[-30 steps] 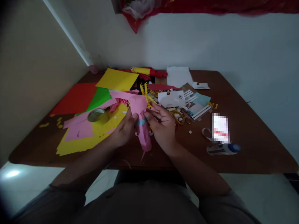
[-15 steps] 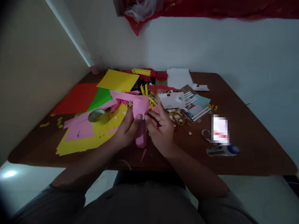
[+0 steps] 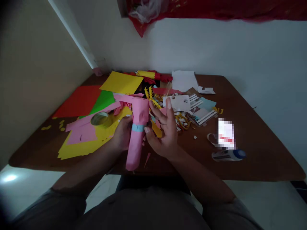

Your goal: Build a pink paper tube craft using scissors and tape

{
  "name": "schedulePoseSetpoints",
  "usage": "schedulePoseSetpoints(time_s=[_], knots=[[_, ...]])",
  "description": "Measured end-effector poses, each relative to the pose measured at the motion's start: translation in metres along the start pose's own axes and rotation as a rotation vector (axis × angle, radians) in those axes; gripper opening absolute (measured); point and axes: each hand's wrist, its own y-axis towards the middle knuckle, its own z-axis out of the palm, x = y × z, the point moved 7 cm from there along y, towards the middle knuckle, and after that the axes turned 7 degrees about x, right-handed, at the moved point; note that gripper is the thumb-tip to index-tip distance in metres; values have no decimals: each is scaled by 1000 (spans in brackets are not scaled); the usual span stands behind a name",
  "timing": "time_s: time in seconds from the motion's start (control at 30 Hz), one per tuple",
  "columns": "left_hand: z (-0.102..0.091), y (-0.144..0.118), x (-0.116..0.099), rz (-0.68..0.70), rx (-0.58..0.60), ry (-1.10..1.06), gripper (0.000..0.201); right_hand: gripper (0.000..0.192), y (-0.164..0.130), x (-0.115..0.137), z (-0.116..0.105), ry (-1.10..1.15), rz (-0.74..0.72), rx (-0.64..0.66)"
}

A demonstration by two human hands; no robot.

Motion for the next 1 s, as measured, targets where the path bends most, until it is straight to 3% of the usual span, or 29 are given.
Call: schedulePoseSetpoints(time_s=[0.13,0.2,0.47,0.67,0.77,0.9,1.0], knots=[[2,-1,9,-95,55,-258,86,115,-4,3,5,-131,-34,81],[2,-1,11,-114,64,-256,92,114,-4,5,4,-179,-41,82],[2,-1,4,-92,70,-173,81,98,-5,13,-3,-253,-55,2],[-8,-2,4,17,-78,-84,70,84,-5,7,-5,-169,-55,-81],[-8,-4,3,35,-108,-1,68,89,0,-6,-10,-28,84,-141],[-5,-5,7,-13,-52,61,75,120,3,-33,-6,292,369,-139],[-10,-3,15,-74,-85,24,91,118,2,-42,-4,444,439,-145]])
